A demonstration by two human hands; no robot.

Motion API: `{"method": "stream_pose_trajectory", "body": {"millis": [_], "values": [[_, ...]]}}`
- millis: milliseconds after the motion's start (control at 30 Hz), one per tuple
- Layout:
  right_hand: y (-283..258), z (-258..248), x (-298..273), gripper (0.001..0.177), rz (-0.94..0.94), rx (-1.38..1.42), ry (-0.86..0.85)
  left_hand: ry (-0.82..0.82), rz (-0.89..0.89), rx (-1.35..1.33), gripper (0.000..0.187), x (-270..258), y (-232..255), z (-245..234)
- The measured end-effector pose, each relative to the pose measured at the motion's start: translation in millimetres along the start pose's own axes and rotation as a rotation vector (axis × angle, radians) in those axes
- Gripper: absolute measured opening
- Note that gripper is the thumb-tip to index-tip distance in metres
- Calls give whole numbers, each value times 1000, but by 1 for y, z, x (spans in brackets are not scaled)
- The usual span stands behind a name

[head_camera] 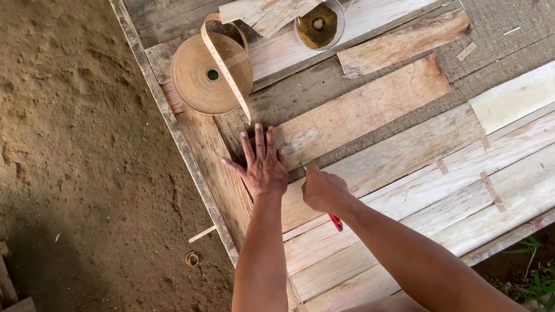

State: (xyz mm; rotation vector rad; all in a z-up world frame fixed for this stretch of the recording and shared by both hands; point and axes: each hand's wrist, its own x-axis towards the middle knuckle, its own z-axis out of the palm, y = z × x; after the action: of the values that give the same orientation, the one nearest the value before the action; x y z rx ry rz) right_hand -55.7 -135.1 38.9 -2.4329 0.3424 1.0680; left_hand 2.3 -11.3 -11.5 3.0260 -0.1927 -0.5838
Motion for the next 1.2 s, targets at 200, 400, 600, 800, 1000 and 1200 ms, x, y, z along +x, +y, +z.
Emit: {"method": "stream_pose_trajectory", "body": {"millis": [200, 400, 600, 800, 1000, 1200], "values": [[7, 6, -16, 39, 39, -19, -40, -10, -4, -12, 58, -4, 1, 0], [14, -19, -48, 41, -144, 151, 12, -37, 36, -120, 58, -4, -7, -11], [131, 8, 26, 31, -345, 163, 524, -88, 172, 17, 106, -35, -7, -55], [117, -52, 9, 58, -496, -104, 629, -111, 219, 3, 101, -19, 1, -17], [113, -61, 60, 58, -694, -374, 440, -85, 258, 92, 75, -8, -1, -10], [120, -56, 80, 42, -742, -437, 510, 189, 371, -58, 54, -11, -20, 2]]}}
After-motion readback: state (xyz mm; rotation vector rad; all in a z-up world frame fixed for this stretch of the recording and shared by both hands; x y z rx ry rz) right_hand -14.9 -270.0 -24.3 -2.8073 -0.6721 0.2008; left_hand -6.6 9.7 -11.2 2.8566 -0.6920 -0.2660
